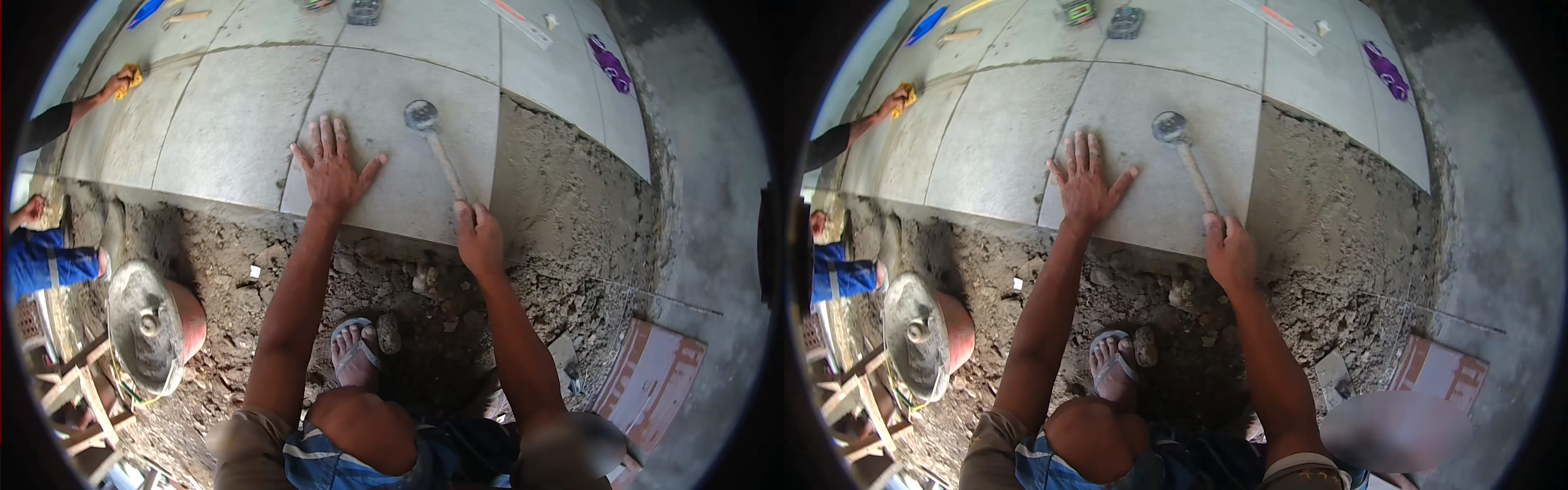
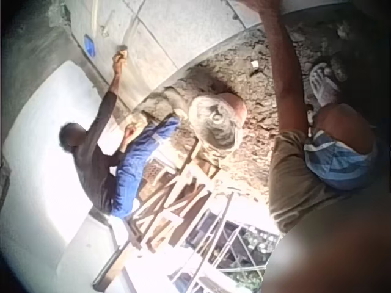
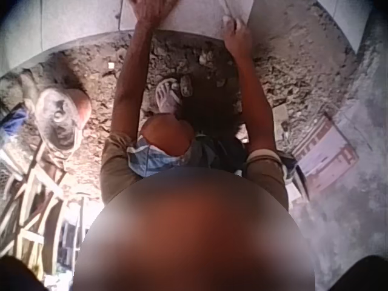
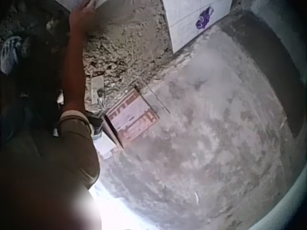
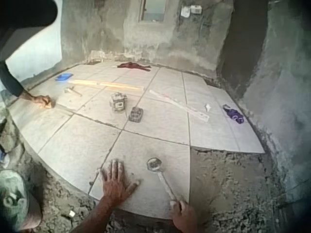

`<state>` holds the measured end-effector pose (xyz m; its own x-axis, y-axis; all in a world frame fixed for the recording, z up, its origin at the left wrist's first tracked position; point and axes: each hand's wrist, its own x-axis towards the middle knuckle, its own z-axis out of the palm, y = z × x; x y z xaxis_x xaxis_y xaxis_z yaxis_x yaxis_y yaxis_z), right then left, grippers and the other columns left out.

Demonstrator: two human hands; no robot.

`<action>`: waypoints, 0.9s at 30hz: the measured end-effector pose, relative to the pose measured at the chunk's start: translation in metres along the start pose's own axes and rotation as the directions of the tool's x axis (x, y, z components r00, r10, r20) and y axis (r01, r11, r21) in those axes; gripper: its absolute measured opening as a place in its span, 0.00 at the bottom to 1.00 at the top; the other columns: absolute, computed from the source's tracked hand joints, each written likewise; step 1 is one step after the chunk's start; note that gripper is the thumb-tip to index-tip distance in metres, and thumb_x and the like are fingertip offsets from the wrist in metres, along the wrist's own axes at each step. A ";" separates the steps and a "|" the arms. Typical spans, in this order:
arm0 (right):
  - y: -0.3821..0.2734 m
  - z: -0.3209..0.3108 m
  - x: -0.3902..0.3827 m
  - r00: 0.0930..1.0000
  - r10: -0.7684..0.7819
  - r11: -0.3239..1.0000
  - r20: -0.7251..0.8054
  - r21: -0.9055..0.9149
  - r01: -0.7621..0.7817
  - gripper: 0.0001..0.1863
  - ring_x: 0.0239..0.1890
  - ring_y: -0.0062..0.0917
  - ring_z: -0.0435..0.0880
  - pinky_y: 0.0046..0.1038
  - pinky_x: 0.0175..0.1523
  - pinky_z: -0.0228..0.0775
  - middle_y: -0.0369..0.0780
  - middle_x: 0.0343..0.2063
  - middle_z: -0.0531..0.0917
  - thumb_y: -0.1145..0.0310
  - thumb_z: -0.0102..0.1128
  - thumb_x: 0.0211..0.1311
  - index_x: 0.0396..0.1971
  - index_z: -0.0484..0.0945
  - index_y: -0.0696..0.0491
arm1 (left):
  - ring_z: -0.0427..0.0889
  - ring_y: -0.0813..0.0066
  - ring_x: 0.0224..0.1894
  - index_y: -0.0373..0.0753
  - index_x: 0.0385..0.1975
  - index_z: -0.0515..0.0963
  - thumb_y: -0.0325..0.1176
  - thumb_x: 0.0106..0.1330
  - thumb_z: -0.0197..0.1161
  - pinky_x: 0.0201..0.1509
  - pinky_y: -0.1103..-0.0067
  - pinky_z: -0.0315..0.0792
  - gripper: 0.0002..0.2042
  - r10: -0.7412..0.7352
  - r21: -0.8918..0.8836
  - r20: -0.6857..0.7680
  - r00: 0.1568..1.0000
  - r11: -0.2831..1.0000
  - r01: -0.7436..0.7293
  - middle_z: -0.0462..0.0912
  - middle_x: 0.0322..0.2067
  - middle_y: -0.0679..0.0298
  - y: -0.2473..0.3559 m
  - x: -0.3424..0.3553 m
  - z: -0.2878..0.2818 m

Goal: The person is laying tiles on a floor using a trowel and a rubber mallet.

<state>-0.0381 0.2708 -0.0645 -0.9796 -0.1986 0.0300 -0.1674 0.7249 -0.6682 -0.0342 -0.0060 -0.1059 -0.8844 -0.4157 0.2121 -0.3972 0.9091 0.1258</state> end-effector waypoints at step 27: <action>0.015 -0.048 0.099 0.910 -0.313 0.747 0.272 -0.522 0.413 0.26 0.57 0.44 0.78 0.47 0.61 0.71 0.48 0.52 0.77 0.48 0.53 0.72 0.57 0.73 0.54 | 0.40 0.50 0.80 0.36 0.77 0.50 0.77 0.64 0.44 0.77 0.43 0.28 0.53 0.106 0.011 0.042 0.993 0.994 -0.107 0.45 0.77 0.48 0.010 0.011 -0.003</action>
<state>-0.1430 0.2939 -0.0358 -0.8088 -0.5870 0.0348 -0.5873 0.8033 -0.0988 -0.0470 -0.0012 -0.1000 -0.9312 -0.3152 0.1830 -0.3030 0.9485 0.0921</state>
